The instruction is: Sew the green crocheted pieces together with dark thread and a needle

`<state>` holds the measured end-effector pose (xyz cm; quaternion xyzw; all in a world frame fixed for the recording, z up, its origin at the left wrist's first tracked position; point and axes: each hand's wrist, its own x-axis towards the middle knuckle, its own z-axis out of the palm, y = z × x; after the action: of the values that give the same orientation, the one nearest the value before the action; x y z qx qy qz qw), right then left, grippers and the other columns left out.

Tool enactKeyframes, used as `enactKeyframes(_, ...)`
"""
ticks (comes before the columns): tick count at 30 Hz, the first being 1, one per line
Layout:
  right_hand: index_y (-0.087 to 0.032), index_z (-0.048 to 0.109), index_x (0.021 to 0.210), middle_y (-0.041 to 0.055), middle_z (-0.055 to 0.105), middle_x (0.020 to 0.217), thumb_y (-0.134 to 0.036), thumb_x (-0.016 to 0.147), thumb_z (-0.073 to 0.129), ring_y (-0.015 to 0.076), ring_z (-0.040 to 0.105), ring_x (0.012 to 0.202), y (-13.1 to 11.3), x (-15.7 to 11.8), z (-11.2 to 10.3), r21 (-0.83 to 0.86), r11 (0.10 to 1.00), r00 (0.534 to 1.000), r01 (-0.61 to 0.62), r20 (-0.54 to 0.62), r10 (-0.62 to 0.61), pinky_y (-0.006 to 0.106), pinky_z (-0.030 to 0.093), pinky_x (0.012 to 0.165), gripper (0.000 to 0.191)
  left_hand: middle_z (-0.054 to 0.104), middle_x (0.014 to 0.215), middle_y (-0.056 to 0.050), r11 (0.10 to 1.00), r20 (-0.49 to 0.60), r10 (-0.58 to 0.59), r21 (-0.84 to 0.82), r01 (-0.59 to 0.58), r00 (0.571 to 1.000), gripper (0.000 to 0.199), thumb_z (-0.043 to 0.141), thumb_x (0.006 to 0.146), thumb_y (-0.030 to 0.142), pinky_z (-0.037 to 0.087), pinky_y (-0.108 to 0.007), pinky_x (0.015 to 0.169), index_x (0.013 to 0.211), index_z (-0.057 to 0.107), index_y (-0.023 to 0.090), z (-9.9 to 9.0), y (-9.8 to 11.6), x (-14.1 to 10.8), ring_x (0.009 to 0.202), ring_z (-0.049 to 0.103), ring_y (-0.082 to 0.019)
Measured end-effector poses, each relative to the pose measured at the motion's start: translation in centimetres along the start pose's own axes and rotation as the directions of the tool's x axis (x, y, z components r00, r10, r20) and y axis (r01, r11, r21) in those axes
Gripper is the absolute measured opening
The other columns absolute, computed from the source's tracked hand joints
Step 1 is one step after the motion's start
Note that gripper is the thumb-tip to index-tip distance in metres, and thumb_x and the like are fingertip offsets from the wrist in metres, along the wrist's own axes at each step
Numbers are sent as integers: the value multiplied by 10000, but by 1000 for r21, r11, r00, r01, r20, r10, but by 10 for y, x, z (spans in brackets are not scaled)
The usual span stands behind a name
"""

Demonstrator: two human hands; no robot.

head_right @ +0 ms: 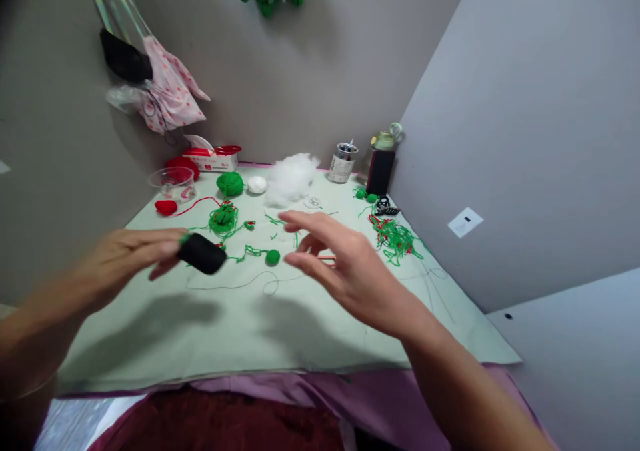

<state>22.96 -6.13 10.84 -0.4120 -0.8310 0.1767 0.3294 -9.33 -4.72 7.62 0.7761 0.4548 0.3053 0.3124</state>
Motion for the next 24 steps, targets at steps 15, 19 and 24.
enactKeyframes(15, -240, 641, 1242, 56, 699, 1095, -283, 883, 712, 164, 675, 903, 18, 10, 43, 561, 802, 979, -204, 118, 166, 325, 567, 807, 368, 567, 738, 12, 948, -140, -25, -317, -21, 990, 252, 686, 883, 398, 399, -240, 553, 1078, 719, 242, 43, 22, 40, 615, 475, -114)
enactKeyframes(19, -203, 612, 1047, 20, 673, 929, -325, 801, 794, 139, 657, 799, 25, 14, 47, 709, 661, 954, -246, 57, 295, 263, 527, 693, 329, 649, 1112, -49, 903, -18, -69, -426, 54, 997, 400, 733, 835, 398, 475, -243, 619, 1197, 656, 245, 57, 17, 45, 769, 574, -126)
enactKeyframes(24, -196, 586, 889, 16, 684, 895, -417, 764, 823, 141, 645, 806, 29, 12, 50, 739, 625, 940, -253, 35, 339, 266, 525, 729, 347, 674, 819, -2, 836, 299, -18, -520, 178, 954, 385, 703, 849, 335, 488, -285, 699, 1200, 619, 203, 75, 17, 48, 710, 603, -133)
